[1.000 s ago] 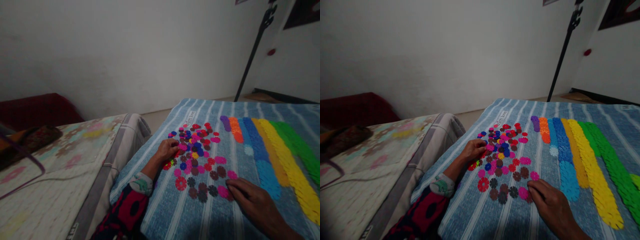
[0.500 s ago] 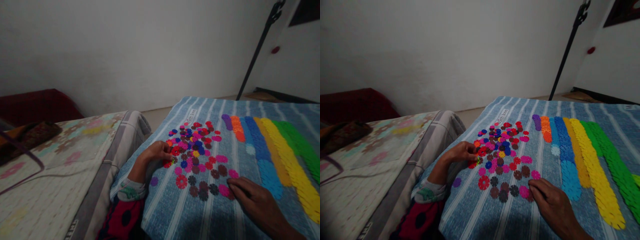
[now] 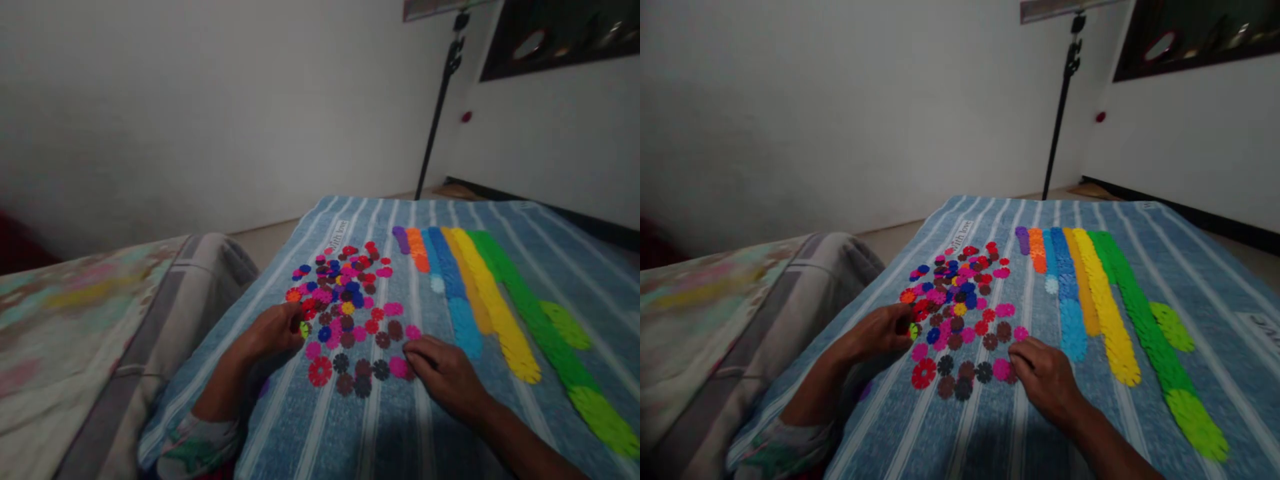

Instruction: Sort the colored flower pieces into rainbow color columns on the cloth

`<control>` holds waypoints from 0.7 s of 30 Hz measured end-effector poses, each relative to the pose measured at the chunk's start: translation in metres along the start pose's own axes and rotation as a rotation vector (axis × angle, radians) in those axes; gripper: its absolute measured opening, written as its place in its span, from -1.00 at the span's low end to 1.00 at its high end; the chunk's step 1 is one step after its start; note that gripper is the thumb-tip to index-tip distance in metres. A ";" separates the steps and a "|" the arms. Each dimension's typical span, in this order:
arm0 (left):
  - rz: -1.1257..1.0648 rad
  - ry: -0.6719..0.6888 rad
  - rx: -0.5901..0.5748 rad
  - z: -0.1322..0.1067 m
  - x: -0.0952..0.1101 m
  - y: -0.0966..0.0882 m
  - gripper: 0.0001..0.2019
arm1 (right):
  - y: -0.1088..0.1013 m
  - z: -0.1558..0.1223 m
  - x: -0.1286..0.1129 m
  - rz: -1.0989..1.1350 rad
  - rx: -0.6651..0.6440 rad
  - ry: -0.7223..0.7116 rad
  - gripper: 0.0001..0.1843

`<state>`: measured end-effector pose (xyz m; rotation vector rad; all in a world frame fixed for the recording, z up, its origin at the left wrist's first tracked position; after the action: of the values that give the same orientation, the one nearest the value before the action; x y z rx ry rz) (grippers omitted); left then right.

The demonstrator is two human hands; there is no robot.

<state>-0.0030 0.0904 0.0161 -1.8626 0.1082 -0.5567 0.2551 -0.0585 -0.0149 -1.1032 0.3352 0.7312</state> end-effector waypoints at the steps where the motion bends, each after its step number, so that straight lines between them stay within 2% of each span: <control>1: -0.027 0.023 0.017 0.002 0.000 -0.001 -0.87 | -0.001 0.002 -0.002 0.003 0.004 -0.010 -0.74; 6: -0.259 0.096 -0.013 0.018 0.003 -0.001 -0.85 | -0.004 0.011 -0.002 -0.034 0.039 -0.003 -0.77; 9: -0.313 0.137 0.051 0.027 0.021 -0.011 -0.82 | -0.004 0.011 -0.002 -0.021 0.063 -0.007 -0.78; 11: -0.334 0.178 0.083 0.031 0.042 -0.016 -0.81 | -0.005 0.011 -0.003 -0.005 0.081 -0.013 -0.78; 14: -0.383 0.298 0.068 0.033 0.085 -0.013 -0.81 | -0.008 0.011 -0.005 0.016 0.111 -0.019 -0.77; 18: -0.471 0.466 -0.035 0.024 0.143 0.010 -0.80 | -0.013 0.011 -0.008 0.044 0.156 -0.013 -0.81; 21: -0.535 0.540 -0.083 0.013 0.169 0.030 -0.82 | -0.016 0.012 -0.007 0.063 0.190 0.008 -0.87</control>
<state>0.1580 0.0337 0.0399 -1.7734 -0.0155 -1.4379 0.2598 -0.0545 0.0047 -0.9192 0.4387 0.7357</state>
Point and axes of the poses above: each hand's wrist, its own z-axis towards the middle knuckle, its own y-axis out of the palm, x = y × z, the point moved 8 cm from there along z, towards the middle knuckle, and after that the axes turned 5 degrees about -y, right-handed, at the moved point
